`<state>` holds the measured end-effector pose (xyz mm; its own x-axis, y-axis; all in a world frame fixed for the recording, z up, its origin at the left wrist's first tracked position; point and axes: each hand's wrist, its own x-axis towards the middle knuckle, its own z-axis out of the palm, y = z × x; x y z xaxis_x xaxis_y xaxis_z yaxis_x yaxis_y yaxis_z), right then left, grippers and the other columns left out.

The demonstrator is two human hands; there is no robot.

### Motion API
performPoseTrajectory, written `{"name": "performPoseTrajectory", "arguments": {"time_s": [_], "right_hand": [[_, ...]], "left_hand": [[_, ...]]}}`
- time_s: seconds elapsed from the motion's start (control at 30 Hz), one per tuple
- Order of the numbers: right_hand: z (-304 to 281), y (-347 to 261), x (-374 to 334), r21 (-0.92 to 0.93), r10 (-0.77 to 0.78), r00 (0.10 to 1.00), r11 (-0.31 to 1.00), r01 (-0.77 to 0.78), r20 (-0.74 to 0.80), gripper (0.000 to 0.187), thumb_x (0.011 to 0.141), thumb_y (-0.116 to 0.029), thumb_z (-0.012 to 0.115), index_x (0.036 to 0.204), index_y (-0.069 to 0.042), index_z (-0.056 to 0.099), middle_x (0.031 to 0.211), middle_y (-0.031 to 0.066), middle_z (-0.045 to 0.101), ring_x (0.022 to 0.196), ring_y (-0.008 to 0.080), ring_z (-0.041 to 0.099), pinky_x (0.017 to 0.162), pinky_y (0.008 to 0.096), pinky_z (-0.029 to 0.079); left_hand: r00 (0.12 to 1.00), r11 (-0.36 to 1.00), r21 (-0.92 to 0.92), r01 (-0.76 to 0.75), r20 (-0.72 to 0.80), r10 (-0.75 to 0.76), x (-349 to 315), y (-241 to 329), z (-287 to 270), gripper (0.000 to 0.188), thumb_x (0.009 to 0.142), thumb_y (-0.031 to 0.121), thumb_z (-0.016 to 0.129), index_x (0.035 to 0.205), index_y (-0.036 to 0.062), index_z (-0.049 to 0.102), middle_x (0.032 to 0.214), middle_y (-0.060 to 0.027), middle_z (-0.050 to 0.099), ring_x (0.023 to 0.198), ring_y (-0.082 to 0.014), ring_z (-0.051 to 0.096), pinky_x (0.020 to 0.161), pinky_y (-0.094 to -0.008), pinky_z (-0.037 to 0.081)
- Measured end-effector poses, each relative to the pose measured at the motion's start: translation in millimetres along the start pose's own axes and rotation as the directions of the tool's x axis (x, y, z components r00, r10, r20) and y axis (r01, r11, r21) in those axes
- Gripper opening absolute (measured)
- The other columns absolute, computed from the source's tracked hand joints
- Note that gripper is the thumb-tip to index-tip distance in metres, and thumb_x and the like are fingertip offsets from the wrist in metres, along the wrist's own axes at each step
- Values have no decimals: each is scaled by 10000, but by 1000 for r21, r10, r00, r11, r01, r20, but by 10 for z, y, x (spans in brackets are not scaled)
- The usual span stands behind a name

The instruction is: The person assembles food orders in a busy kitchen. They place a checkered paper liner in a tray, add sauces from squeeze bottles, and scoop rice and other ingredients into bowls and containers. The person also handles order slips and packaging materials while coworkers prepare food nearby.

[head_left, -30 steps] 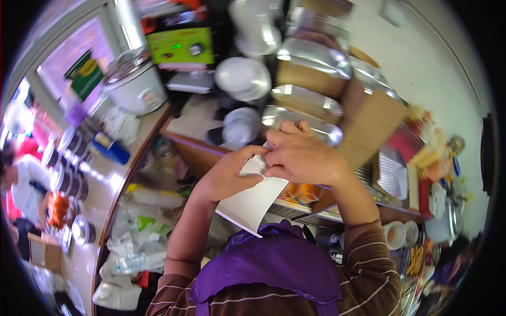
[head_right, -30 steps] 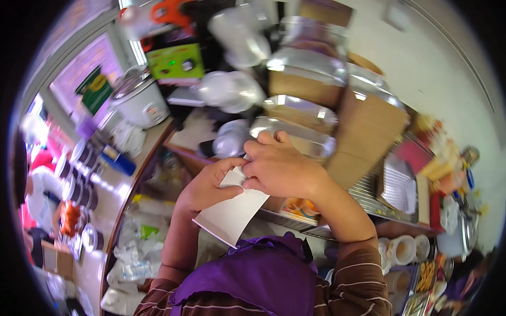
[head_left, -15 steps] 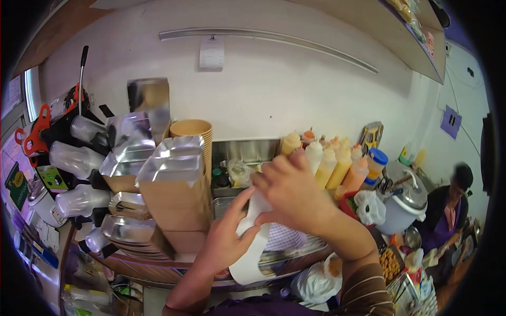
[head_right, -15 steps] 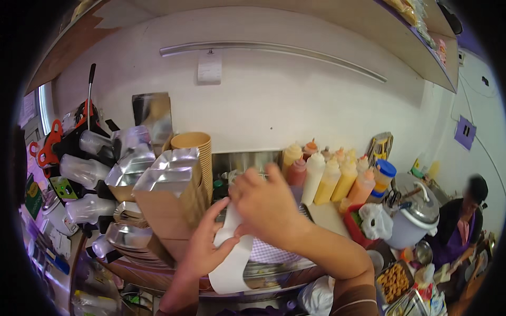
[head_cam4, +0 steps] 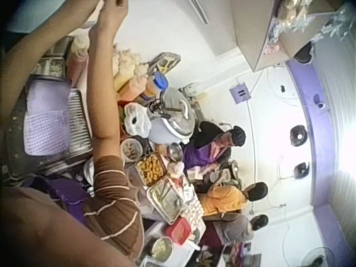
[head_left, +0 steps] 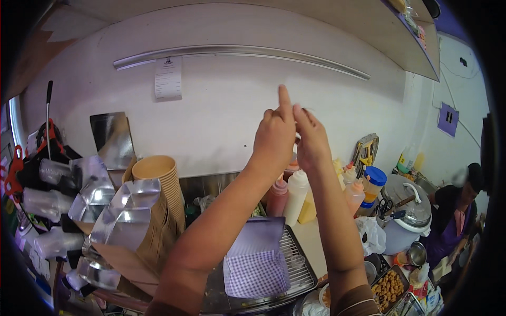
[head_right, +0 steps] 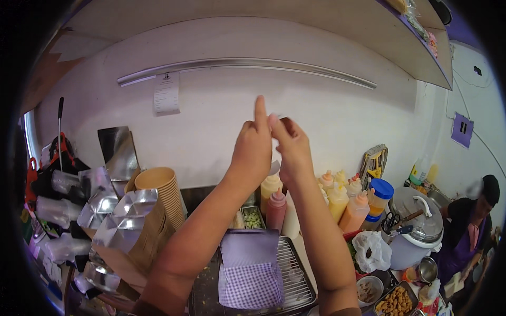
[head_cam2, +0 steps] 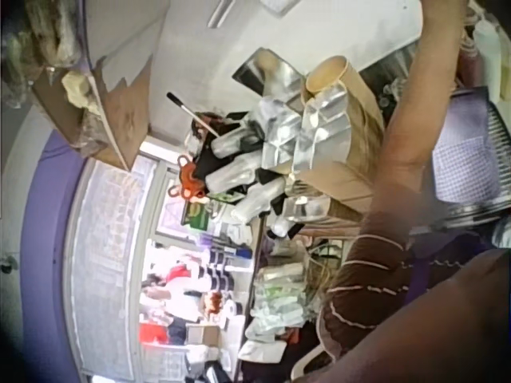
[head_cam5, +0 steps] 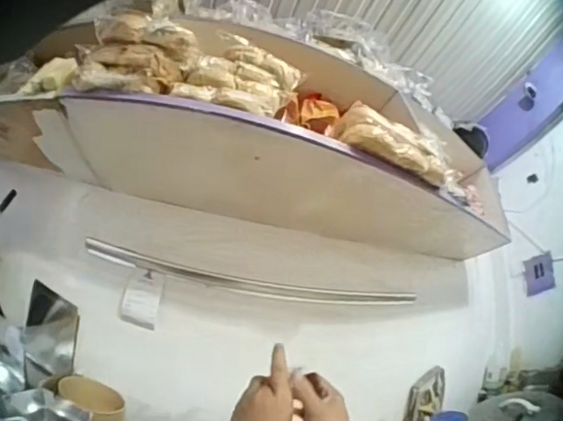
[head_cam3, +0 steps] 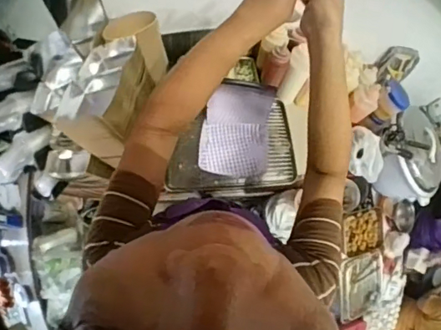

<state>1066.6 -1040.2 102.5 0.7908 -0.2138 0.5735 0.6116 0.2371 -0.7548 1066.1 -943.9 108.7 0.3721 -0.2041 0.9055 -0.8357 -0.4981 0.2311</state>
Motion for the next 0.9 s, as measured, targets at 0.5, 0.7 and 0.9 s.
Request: {"name": "performPoseTrajectory", "arguments": {"time_s": [0.5,0.7,0.9], "right_hand": [[-279,408,2491,-164,-304,951,937,309,54,381,805,-65,562,1118,17,362,823,116,581,728,163,549,630,291,446],[-366,697,2820,-235,-328,935,927,291,-134,331,716,-76,641,929,-11,396,719,96,530,641,157,510,558,293,424],[-292,639,2933,-388,-416,901,856,342,-123,301,662,-143,697,807,-15,466,722,88,535,632,178,511,573,306,425]], "left_hand": [[762,810,311,498,-602,-237,923,-1904,-875,457,789,223,508,1204,85,377,1125,-199,491,1085,-334,442,888,-464,334],[817,731,597,331,-569,94,1041,-2632,-1089,339,834,153,447,1159,56,446,1234,-187,411,1146,-333,375,932,-454,318],[875,751,656,73,-403,267,1088,-2855,-984,308,823,88,454,1122,17,488,1223,-192,419,1121,-353,392,948,-408,328]]}}
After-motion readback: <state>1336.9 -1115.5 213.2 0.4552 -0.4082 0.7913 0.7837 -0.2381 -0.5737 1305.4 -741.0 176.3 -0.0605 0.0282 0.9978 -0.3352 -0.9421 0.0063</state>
